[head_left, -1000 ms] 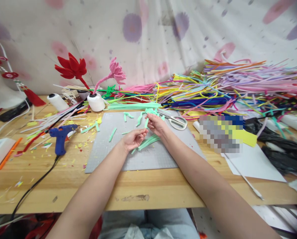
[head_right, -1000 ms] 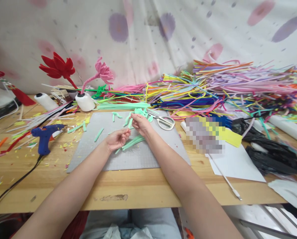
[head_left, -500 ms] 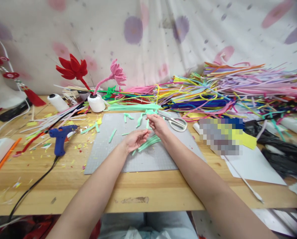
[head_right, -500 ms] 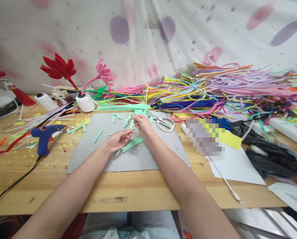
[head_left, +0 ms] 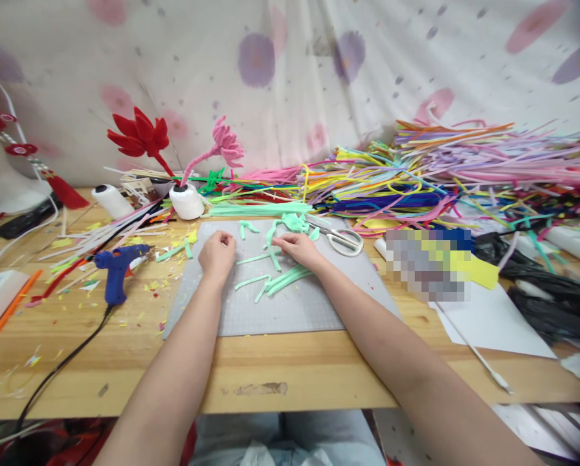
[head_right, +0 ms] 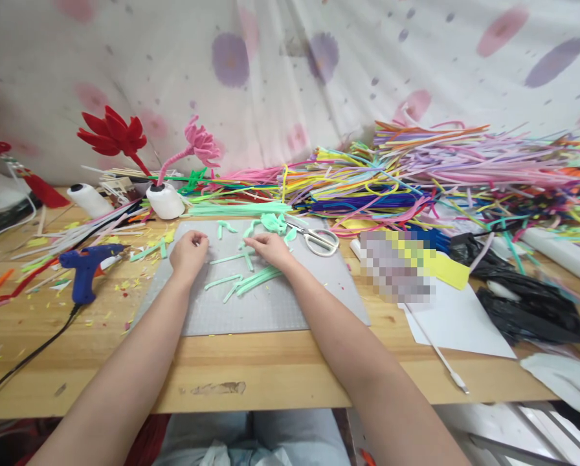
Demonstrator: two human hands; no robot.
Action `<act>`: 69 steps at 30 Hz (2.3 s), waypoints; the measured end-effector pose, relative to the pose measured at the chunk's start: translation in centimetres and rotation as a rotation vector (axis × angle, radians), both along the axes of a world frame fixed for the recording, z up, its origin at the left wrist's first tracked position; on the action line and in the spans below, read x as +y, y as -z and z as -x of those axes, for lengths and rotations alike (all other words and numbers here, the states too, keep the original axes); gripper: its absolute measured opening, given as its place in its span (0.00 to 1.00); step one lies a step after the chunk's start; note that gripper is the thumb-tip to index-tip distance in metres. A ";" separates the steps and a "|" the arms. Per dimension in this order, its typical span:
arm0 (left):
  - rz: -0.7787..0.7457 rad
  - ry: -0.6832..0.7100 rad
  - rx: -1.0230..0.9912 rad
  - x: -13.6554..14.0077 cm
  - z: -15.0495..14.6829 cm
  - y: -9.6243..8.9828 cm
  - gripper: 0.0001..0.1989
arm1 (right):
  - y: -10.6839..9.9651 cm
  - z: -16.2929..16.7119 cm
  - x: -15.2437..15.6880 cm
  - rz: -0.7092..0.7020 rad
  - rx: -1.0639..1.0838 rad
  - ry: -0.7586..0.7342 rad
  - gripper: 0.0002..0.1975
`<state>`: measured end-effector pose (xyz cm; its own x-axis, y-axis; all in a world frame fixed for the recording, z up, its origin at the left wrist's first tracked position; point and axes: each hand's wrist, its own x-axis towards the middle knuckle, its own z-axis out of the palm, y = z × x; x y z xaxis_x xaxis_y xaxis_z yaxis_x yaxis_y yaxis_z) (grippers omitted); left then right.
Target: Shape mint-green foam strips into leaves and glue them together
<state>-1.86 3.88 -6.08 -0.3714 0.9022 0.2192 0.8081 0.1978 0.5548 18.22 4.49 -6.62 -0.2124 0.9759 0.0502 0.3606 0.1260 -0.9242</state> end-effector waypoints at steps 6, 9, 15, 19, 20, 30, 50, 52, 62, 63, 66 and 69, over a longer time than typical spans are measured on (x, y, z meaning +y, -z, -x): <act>-0.016 0.102 0.185 0.5 -1.3 0.5 0.12 | 0.6 0.1 0.0 -0.067 -0.050 0.002 0.24; 0.008 0.132 0.254 1.8 -2.3 0.5 0.17 | 0.8 0.1 0.0 -0.077 -0.069 0.031 0.24; 0.242 0.087 0.263 4.1 -1.3 -0.6 0.07 | 1.0 -0.7 0.0 -0.180 -0.223 0.093 0.19; 0.220 0.112 0.185 3.2 1.1 -1.6 0.07 | 1.0 -1.3 0.1 -0.413 -0.531 0.095 0.09; 0.198 0.111 0.217 2.7 1.4 -1.9 0.07 | 1.0 -1.4 0.2 -0.444 -0.595 0.066 0.08; -0.197 0.520 0.262 -2.2 -4.4 -1.9 0.09 | -0.6 -0.6 -0.6 -0.690 -0.772 -0.141 0.09; -0.559 0.303 0.194 -1.7 -2.7 -0.6 0.13 | 0.1 -0.8 -0.4 -0.753 -0.531 0.108 0.09; -0.541 0.351 0.134 -1.5 -2.6 -0.5 0.14 | 0.0 -0.8 -0.4 -0.674 -0.370 0.216 0.07; -0.127 0.498 -0.759 -2.5 -4.9 -0.2 0.13 | -0.6 0.7 -0.7 -0.290 0.231 0.097 0.08; -0.019 0.527 -0.880 -2.7 -5.3 -0.3 0.12 | -0.7 0.9 -0.7 -0.259 0.271 0.056 0.08; 0.200 0.531 -1.127 -3.1 -6.0 -0.6 0.09 | -0.7 1.2 -0.8 -0.188 0.352 -0.012 0.09; 0.261 0.518 -1.227 -3.2 -5.7 -0.8 0.07 | -0.7 1.1 -0.8 -0.139 0.380 -0.027 0.10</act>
<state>3.87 0.64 -5.26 0.1892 0.9609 -0.2020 -0.1623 0.2335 0.9587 17.12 3.66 -5.89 -0.1790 0.9484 0.2615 -0.0083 0.2644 -0.9644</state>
